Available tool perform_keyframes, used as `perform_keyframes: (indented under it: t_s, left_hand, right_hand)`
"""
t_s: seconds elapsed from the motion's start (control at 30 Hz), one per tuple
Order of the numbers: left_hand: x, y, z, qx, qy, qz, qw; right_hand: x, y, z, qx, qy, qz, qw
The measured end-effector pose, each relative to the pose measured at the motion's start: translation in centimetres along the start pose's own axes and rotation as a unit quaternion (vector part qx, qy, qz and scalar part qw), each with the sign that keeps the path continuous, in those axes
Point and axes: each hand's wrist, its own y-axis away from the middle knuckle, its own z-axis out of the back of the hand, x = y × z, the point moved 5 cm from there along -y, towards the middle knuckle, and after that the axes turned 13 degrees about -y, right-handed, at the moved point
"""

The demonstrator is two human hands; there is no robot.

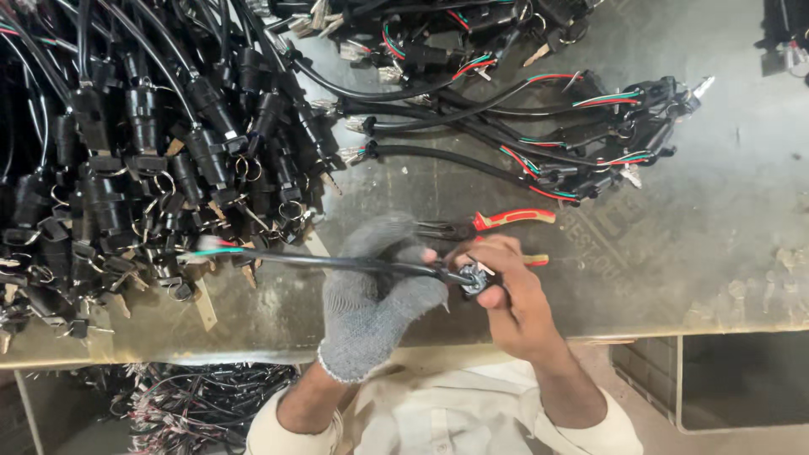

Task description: The person repeatedly picks up black wire harnesses with exposed red and green wires, inserts the wire ends into a black plastic connector, and uses red-handled pliers to crimp the connector onto the wires. The finished harnesses are placed on a metal workbench.

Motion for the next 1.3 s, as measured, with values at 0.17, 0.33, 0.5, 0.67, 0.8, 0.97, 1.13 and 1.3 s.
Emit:
perform_keyframes:
  t_s: [0.17,0.33,0.5,0.67,0.8,0.97,1.13,1.3]
  left_hand:
    - [-1.6,-0.8,-0.8,0.052,-0.134,0.008,0.990]
    - [-1.6,-1.8,-0.9,0.116,-0.294,-0.024,0.948]
    - [-2.0,0.0,-2.0,0.071,-0.340,-0.212,0.913]
    - [-2.0,1.2,-4.3,0.063,-0.423,-0.271,0.862]
    - [-2.8,-0.4,-4.1,0.025,-0.422,-0.216,0.880]
    - [-2.4,-1.4,-3.7,0.185,-0.282,-0.178,0.924]
    - [-0.1,-1.5,-2.7,0.175,-0.220,-0.098,0.955]
    - [0.1,-0.9,-2.3,0.314,-0.107,-0.157,0.930]
  right_hand:
    - [1.5,-1.8,-0.5,-0.006,0.077,0.054,0.996]
    - [1.5,-0.6,-1.1,-0.024,0.115,-0.012,0.993]
    - [-1.8,2.0,-0.5,-0.084,-0.043,-0.217,0.972]
    - [-4.5,2.9,0.5,-0.200,-0.196,-0.298,0.913]
    - [-4.5,3.5,0.7,-0.144,-0.184,-0.269,0.934]
    - [-4.0,4.4,0.2,-0.050,-0.133,-0.204,0.969]
    - [-5.1,3.7,-0.3,-0.016,-0.121,-0.249,0.961]
    - [-6.1,6.6,-1.6,0.075,-0.412,-0.446,0.791]
